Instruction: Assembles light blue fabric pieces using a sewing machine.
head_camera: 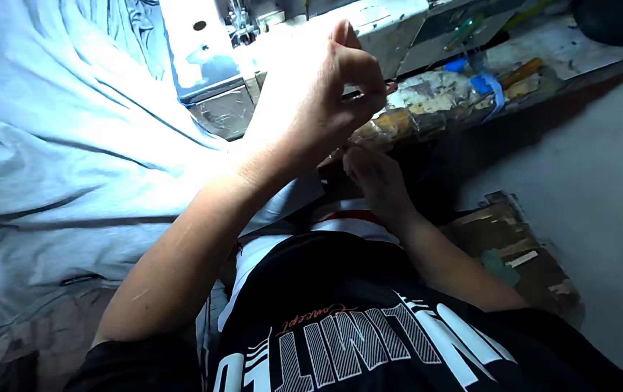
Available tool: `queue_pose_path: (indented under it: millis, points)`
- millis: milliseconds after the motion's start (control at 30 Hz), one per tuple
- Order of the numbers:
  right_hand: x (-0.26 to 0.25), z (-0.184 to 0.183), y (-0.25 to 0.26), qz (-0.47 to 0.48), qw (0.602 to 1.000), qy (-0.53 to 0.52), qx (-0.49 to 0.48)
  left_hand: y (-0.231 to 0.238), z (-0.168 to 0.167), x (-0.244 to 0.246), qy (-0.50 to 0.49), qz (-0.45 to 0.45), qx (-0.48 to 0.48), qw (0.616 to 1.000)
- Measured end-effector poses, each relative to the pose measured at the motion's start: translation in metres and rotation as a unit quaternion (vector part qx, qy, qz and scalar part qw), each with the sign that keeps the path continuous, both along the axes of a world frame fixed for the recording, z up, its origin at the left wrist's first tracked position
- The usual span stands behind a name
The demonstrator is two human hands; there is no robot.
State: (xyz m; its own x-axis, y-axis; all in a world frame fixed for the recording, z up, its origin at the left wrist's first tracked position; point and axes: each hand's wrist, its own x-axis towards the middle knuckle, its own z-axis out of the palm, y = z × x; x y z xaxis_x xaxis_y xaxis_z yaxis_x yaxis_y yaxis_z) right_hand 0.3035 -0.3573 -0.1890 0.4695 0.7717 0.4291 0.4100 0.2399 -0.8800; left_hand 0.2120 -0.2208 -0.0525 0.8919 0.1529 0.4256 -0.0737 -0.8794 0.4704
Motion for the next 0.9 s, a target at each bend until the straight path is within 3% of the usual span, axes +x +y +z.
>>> queue_pose_path:
  millis: [67,167,267,333,400,533,600,667,733,800,900]
  points:
    - [0.002,0.013,0.012,0.023,0.999,0.048,0.006,-0.001,-0.003,0.005,0.003,-0.002,0.011,1.000]
    - [-0.003,0.024,0.024,0.045,0.979,0.199,0.029,-0.011,0.000,0.014,0.029,-0.015,0.014,0.999]
    - [-0.019,0.034,0.013,-0.034,0.942,0.333,-0.006,-0.027,0.006,0.028,0.033,-0.121,-0.003,0.992]
    - [-0.020,0.024,0.008,-0.018,0.929,0.371,-0.003,-0.028,0.009,0.029,0.019,-0.175,-0.021,0.984]
    - [-0.008,-0.001,0.003,0.057,0.945,0.321,0.028,-0.013,0.005,0.012,0.015,-0.123,-0.011,0.992]
    - [0.022,-0.002,0.013,-0.058,0.992,0.072,0.082,0.024,-0.045,-0.041,0.091,0.122,0.043,0.987]
    - [0.038,0.004,0.030,-0.116,0.987,-0.110,0.025,0.025,-0.081,-0.047,0.167,0.190,0.053,0.966]
    - [0.044,0.007,0.045,-0.132,0.959,-0.246,-0.056,0.019,-0.103,-0.046,0.158,0.219,0.066,0.961]
    - [0.040,0.009,0.047,-0.110,0.955,-0.276,-0.025,0.018,-0.101,-0.048,0.095,0.203,0.046,0.974]
    - [0.027,0.012,0.036,-0.056,0.972,-0.230,0.010,0.020,-0.093,-0.056,0.020,0.174,0.018,0.984]
    - [0.003,0.002,0.022,-0.057,0.975,-0.215,0.000,0.018,-0.082,-0.057,0.037,0.172,0.035,0.984]
